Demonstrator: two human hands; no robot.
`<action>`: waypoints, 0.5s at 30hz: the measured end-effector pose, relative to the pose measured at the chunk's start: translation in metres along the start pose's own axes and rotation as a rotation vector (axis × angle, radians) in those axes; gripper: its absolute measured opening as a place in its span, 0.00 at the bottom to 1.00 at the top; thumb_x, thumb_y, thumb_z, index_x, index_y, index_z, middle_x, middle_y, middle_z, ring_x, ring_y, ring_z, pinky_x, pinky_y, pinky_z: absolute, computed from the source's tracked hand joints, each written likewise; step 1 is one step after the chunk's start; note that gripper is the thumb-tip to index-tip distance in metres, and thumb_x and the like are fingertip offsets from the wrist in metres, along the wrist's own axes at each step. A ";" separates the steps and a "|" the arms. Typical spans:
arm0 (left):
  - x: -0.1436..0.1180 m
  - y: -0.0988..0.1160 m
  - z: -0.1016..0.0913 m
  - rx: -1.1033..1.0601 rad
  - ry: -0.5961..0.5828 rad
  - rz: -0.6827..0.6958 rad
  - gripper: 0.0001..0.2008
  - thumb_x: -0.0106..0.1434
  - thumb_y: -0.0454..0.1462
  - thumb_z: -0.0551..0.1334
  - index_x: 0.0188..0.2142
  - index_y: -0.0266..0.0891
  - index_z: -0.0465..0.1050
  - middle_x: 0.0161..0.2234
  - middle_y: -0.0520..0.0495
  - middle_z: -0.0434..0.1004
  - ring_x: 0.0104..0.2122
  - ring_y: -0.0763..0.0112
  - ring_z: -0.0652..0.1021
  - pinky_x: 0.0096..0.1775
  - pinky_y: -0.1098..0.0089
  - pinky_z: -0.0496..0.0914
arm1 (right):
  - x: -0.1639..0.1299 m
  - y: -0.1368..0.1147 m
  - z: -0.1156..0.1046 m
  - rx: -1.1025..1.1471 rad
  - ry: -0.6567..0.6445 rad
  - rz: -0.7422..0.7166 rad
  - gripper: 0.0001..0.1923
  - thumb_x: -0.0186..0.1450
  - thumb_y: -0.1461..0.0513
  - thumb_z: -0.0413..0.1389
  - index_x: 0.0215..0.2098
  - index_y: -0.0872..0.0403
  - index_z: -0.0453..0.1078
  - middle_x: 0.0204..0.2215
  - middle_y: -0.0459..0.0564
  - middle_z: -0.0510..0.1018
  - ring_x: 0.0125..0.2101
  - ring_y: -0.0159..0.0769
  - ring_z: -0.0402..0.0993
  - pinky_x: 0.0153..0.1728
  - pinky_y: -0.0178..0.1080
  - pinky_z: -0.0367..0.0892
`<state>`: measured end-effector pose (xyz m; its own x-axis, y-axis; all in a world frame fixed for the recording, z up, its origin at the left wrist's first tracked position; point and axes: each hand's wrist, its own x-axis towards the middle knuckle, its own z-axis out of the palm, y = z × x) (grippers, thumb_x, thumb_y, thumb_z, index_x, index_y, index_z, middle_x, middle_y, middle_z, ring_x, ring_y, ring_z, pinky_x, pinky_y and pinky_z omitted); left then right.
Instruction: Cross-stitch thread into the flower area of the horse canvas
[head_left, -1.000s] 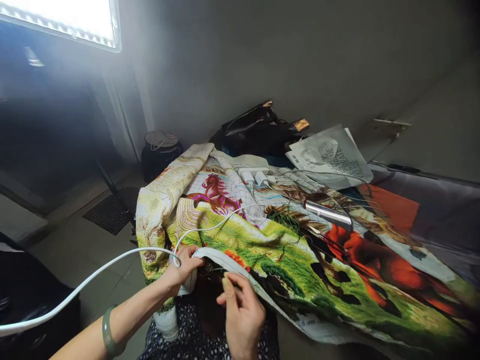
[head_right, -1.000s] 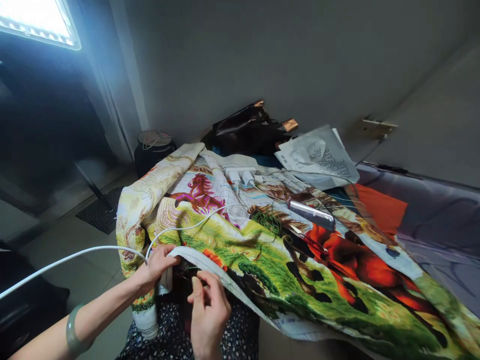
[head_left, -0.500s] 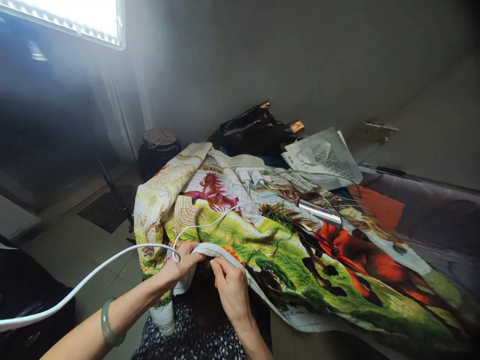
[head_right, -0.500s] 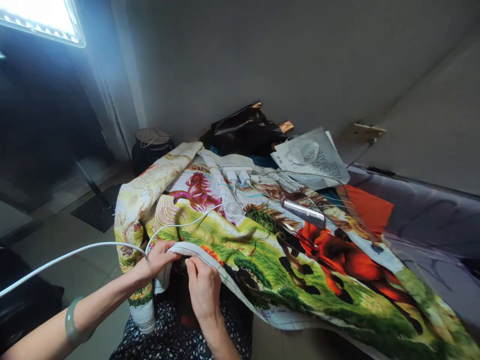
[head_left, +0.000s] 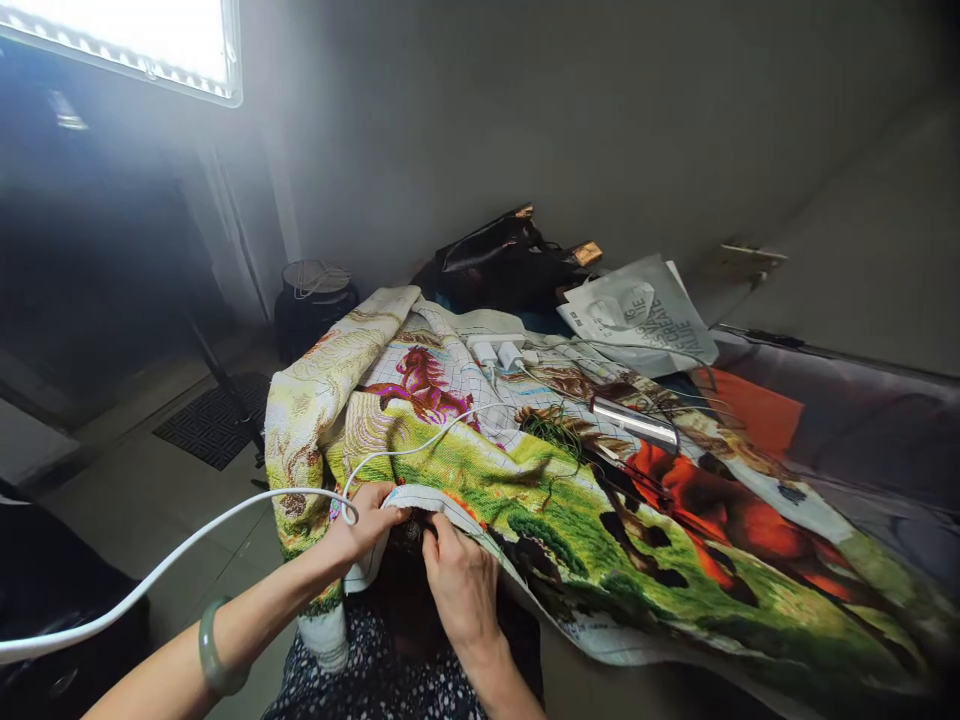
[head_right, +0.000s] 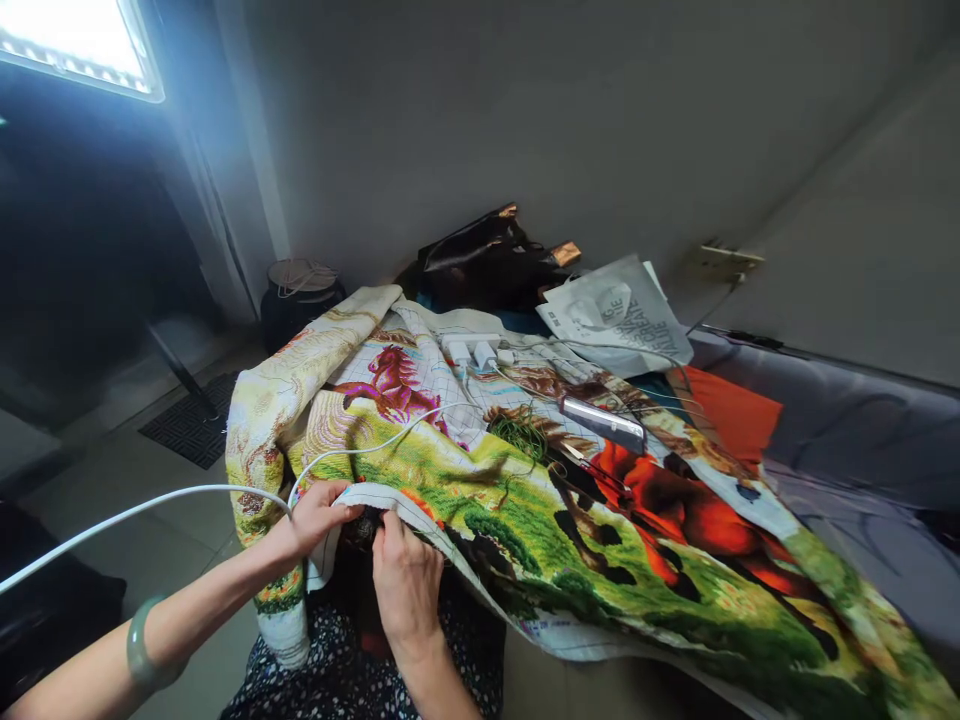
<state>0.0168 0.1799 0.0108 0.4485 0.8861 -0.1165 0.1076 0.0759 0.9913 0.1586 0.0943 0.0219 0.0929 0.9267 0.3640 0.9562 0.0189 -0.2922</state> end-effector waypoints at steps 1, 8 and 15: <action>0.000 0.000 0.000 0.000 0.000 -0.002 0.07 0.48 0.38 0.61 0.20 0.38 0.65 0.18 0.55 0.59 0.23 0.73 0.59 0.26 0.70 0.52 | 0.002 0.000 0.000 0.016 0.001 0.007 0.10 0.62 0.66 0.50 0.34 0.54 0.74 0.20 0.50 0.76 0.20 0.37 0.69 0.23 0.37 0.54; 0.001 -0.002 -0.001 -0.024 -0.002 -0.022 0.09 0.47 0.40 0.61 0.19 0.38 0.64 0.18 0.56 0.59 0.22 0.74 0.59 0.26 0.70 0.52 | 0.002 0.007 -0.024 0.792 -0.323 0.025 0.09 0.62 0.62 0.52 0.27 0.53 0.73 0.16 0.41 0.69 0.16 0.29 0.60 0.19 0.31 0.53; 0.001 -0.001 0.000 -0.050 -0.006 -0.024 0.10 0.47 0.42 0.62 0.19 0.39 0.64 0.18 0.55 0.58 0.23 0.73 0.59 0.27 0.70 0.53 | 0.001 0.008 -0.013 0.819 -0.092 0.236 0.12 0.63 0.58 0.53 0.31 0.54 0.76 0.19 0.46 0.73 0.20 0.33 0.65 0.21 0.33 0.59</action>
<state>0.0174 0.1809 0.0094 0.4516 0.8811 -0.1401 0.0741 0.1195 0.9901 0.1698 0.0904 0.0312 0.2080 0.9665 0.1503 0.4095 0.0535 -0.9107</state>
